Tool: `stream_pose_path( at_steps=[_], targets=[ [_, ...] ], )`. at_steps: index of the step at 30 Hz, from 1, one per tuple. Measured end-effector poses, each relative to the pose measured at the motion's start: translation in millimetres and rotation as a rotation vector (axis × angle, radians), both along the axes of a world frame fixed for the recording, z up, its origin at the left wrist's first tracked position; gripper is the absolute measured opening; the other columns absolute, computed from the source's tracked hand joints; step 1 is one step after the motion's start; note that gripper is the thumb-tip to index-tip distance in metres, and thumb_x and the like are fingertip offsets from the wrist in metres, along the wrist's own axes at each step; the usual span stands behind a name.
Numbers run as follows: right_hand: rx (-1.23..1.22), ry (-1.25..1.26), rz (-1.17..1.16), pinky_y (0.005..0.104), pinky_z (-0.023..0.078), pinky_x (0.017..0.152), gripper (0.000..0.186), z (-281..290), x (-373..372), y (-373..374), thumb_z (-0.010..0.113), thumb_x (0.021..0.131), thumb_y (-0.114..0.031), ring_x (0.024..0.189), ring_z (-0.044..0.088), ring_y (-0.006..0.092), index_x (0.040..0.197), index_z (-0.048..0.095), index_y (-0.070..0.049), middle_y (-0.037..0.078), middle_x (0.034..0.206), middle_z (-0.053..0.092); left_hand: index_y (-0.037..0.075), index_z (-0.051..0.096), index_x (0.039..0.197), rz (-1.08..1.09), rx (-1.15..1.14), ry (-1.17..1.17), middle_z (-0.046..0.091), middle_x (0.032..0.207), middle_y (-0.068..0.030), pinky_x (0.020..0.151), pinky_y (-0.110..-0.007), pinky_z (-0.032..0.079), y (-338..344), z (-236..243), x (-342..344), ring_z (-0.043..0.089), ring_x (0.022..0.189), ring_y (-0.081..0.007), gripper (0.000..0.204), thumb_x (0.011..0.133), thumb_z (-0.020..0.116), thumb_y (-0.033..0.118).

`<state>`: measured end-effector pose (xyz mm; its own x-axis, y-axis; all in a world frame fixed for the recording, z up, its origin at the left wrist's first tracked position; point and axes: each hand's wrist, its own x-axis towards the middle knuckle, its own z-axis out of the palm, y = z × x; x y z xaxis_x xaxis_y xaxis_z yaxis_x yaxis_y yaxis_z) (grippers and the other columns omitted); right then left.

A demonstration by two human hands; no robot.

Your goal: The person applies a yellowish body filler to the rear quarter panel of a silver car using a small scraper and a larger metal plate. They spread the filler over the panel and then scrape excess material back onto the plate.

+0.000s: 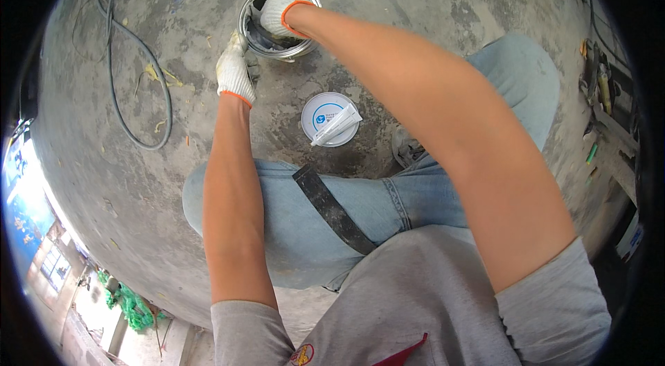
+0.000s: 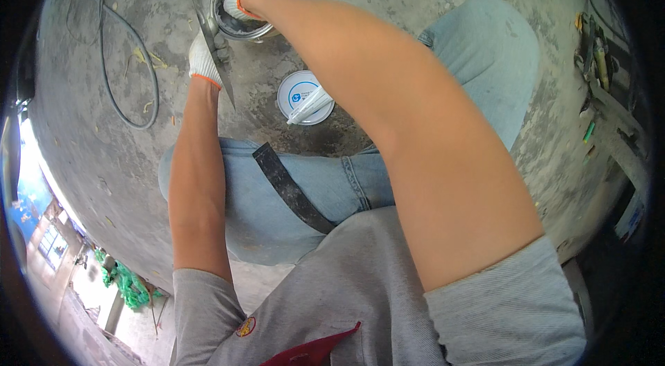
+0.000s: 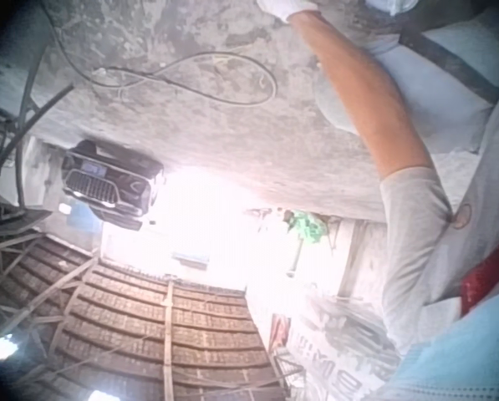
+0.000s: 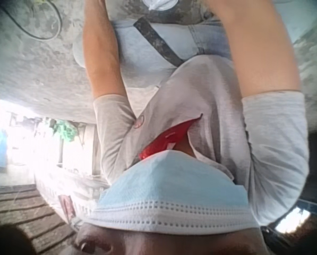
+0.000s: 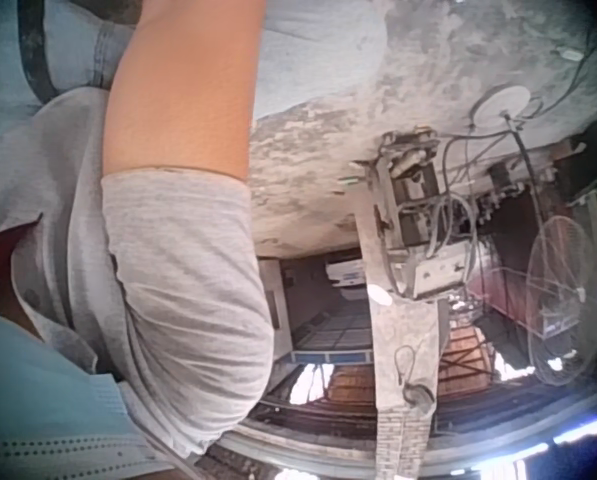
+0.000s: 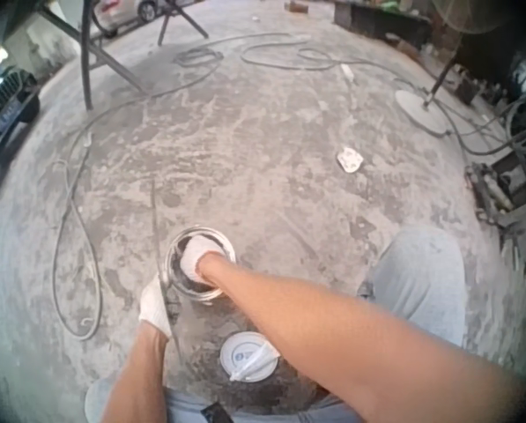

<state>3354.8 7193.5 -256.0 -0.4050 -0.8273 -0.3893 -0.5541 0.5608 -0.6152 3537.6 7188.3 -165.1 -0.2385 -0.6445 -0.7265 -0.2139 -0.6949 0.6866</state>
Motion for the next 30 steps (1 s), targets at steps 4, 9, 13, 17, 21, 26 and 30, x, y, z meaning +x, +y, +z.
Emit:
stream_pose_path(
  at_steps=[4,9,13,17,21,26,30],
  targets=[
    [0.169,0.027,0.219,0.0453,0.054,0.087,0.035,21.9,-10.9,-3.1,0.064,0.092,-0.027,0.098,0.069,0.0315,0.118,0.077,-0.007,0.013,0.123,0.075,0.027,0.074,0.106,-0.013,0.015,0.097,0.049,0.063,0.0065,0.045,-0.028,0.031,-2.6,-5.3,4.3,0.040,0.047,-0.0093,0.020,0.101,0.067,0.045],
    [0.291,0.034,0.455,0.0442,0.053,0.089,0.036,70.2,-19.6,-3.9,0.062,0.094,-0.028,0.102,0.066,0.0298,0.123,0.074,-0.009,0.010,0.127,0.072,0.027,0.074,0.105,-0.062,-0.028,0.026,0.048,0.061,0.0074,0.044,-0.027,0.029,-7.0,-1.8,5.2,0.039,0.046,-0.0089,0.021,0.100,0.068,0.047],
    [0.308,0.007,0.567,0.0428,0.051,0.094,0.040,97.9,-15.2,-1.0,0.062,0.095,-0.028,0.110,0.064,0.0286,0.129,0.071,-0.010,0.009,0.134,0.068,0.026,0.074,0.105,-0.040,-0.019,0.002,0.047,0.061,0.0074,0.044,-0.027,0.027,-14.0,-1.6,4.5,0.038,0.046,-0.0085,0.022,0.101,0.068,0.047],
    [0.330,-0.005,0.643,0.0415,0.050,0.098,0.044,115.4,-8.7,2.7,0.061,0.096,-0.029,0.119,0.061,0.0274,0.135,0.067,-0.011,0.007,0.141,0.065,0.024,0.072,0.097,-0.136,-0.112,0.013,0.049,0.061,0.0065,0.043,-0.027,0.026,-24.6,-2.8,4.9,0.038,0.045,-0.0080,0.021,0.103,0.067,0.043],
    [0.388,-0.009,0.708,0.0401,0.049,0.103,0.048,110.2,-6.3,-6.0,0.060,0.097,-0.030,0.127,0.059,0.0261,0.142,0.064,-0.012,0.006,0.149,0.061,0.023,0.076,0.101,-0.173,-0.048,0.019,0.050,0.062,0.0064,0.043,-0.027,0.027,-37.2,2.1,7.9,0.038,0.046,-0.0079,0.019,0.104,0.066,0.039],
    [0.301,0.087,0.791,0.0412,0.048,0.107,0.054,72.1,-2.3,-22.3,0.063,0.095,-0.031,0.136,0.057,0.0269,0.147,0.062,-0.014,0.006,0.156,0.057,0.019,0.074,0.093,-0.332,-0.285,-0.177,0.052,0.063,0.0055,0.044,-0.028,0.031,-51.4,7.4,4.7,0.042,0.048,-0.0094,0.025,0.102,0.067,0.042],
    [0.185,0.165,0.818,0.0413,0.050,0.102,0.051,62.4,12.6,-19.9,0.067,0.092,-0.034,0.130,0.059,0.0252,0.140,0.066,-0.016,0.006,0.147,0.061,0.017,0.070,0.085,-0.182,-0.254,-0.105,0.055,0.065,0.0039,0.045,-0.029,0.034,-47.6,9.7,6.3,0.044,0.048,-0.0110,0.031,0.100,0.070,0.044]
  ],
)
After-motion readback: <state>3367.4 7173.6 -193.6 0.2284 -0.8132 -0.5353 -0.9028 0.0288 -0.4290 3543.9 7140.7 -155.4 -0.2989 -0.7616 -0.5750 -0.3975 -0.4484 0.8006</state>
